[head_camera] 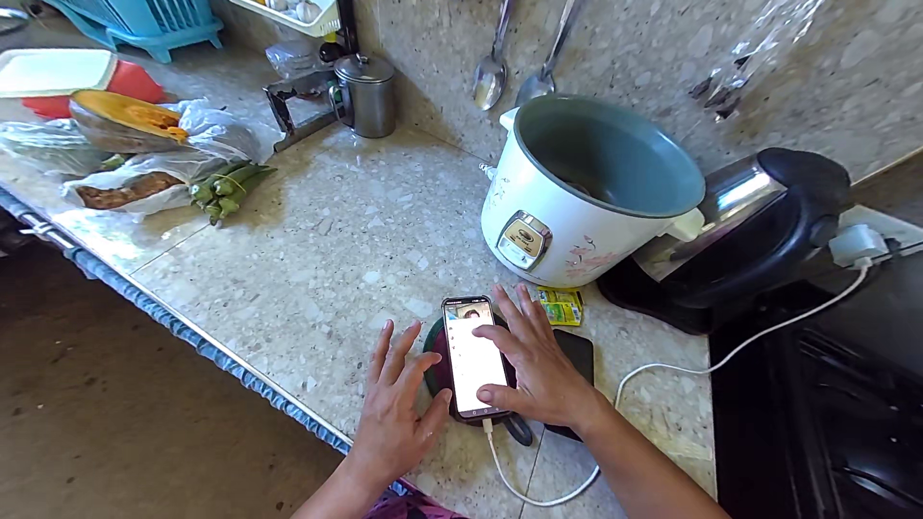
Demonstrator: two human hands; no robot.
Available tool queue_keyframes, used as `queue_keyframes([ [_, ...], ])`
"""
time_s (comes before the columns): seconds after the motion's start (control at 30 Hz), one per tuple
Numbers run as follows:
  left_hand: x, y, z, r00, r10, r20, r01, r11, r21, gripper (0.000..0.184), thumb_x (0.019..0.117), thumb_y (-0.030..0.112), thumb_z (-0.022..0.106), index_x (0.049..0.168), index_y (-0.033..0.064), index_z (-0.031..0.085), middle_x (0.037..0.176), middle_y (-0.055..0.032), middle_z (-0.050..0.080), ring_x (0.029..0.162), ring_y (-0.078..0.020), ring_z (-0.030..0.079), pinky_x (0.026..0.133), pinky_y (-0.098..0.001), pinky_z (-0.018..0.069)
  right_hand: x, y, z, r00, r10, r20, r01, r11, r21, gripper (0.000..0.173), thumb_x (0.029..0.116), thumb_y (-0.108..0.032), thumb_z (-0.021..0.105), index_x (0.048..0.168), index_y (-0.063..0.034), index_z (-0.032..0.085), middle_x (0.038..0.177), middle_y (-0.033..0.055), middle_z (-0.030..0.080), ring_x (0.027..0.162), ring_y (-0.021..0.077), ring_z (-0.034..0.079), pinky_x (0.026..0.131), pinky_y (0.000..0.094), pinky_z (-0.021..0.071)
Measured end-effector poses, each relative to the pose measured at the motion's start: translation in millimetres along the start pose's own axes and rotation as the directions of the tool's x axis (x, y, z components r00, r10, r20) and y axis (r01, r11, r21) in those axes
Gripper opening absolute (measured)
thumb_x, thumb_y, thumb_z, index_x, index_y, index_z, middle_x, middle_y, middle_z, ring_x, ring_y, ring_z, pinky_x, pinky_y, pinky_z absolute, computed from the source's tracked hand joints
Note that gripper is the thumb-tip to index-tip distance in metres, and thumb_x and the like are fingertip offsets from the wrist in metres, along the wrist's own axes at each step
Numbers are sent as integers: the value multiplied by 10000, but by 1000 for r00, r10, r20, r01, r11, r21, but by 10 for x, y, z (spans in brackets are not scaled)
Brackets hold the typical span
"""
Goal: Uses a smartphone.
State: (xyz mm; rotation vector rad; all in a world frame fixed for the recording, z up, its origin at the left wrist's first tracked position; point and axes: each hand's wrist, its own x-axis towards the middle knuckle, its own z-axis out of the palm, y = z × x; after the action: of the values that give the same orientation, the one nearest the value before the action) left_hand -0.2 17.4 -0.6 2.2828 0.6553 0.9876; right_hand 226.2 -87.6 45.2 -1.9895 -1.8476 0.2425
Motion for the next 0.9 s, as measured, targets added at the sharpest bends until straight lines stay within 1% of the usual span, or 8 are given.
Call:
queue_keyframes([
  [0.23,2,7,5,1000,-6,0,6,1000,7,299,932,384,626,1142,176,673,1539,-143,492,1514,-417,280,1208,-579,273,18,-45,4,1000,-15,17,15,1000,-10,877,819,-933,348,1424,-341,581,1714,150,180,1572,470,26,1214,730,73],
  [0.33,2,6,2,1000,-5,4,5,1000,2,296,927,371,630,1129,161,679,1530,-156,498,1509,-426,286,1208,-587,270,27,-43,9,1000,-19,5,19,1000,-7,893,816,-934,348,1415,-321,595,1702,165,212,1568,480,49,1210,738,82],
  [0.4,2,5,2,1000,-6,3,5,1000,3,292,927,371,633,1126,162,678,1530,-157,497,1508,-425,288,1208,-584,272,30,-38,3,1000,-19,2,19,1000,-6,884,816,-932,356,1375,-302,621,1702,164,214,1569,476,50,1209,739,79],
  [0.47,-2,4,0,1000,-6,2,6,1000,3,294,932,376,632,1134,167,676,1533,-153,495,1510,-425,284,1209,-583,272,28,-34,-10,1000,-10,-7,10,1000,-4,859,816,-926,372,1297,-271,650,1700,158,222,1570,470,55,1206,741,83],
  [0.53,-2,3,-2,1000,-3,-1,3,1000,3,292,934,381,629,1135,174,672,1530,-150,498,1510,-422,284,1209,-580,271,18,-6,-35,1000,13,-27,-13,1000,-13,859,814,-930,368,1222,-237,670,1689,163,253,1569,466,83,1209,737,89],
  [0.63,-3,-1,-2,1000,0,-2,0,1000,-2,289,933,377,634,1135,175,669,1540,-148,488,1516,-419,274,1214,-576,267,0,45,-100,997,54,-62,-56,998,-26,868,812,-936,355,1155,-212,686,1676,166,285,1565,469,108,1218,723,94],
  [0.73,-7,-2,2,1000,1,-3,-1,1000,-1,287,931,380,631,1133,180,667,1540,-144,489,1516,-417,275,1211,-579,269,-19,65,-126,996,70,-61,-71,997,-25,861,812,-937,352,1138,-217,693,1676,167,283,1566,471,97,1227,706,93],
  [0.9,-4,-9,5,1000,8,-3,-8,1000,1,278,934,388,630,1119,185,673,1533,-144,497,1515,-417,279,1216,-581,262,-32,51,-91,998,53,-35,-54,998,-27,844,816,-929,361,1156,-231,691,1681,167,271,1566,477,77,1214,729,84],
])
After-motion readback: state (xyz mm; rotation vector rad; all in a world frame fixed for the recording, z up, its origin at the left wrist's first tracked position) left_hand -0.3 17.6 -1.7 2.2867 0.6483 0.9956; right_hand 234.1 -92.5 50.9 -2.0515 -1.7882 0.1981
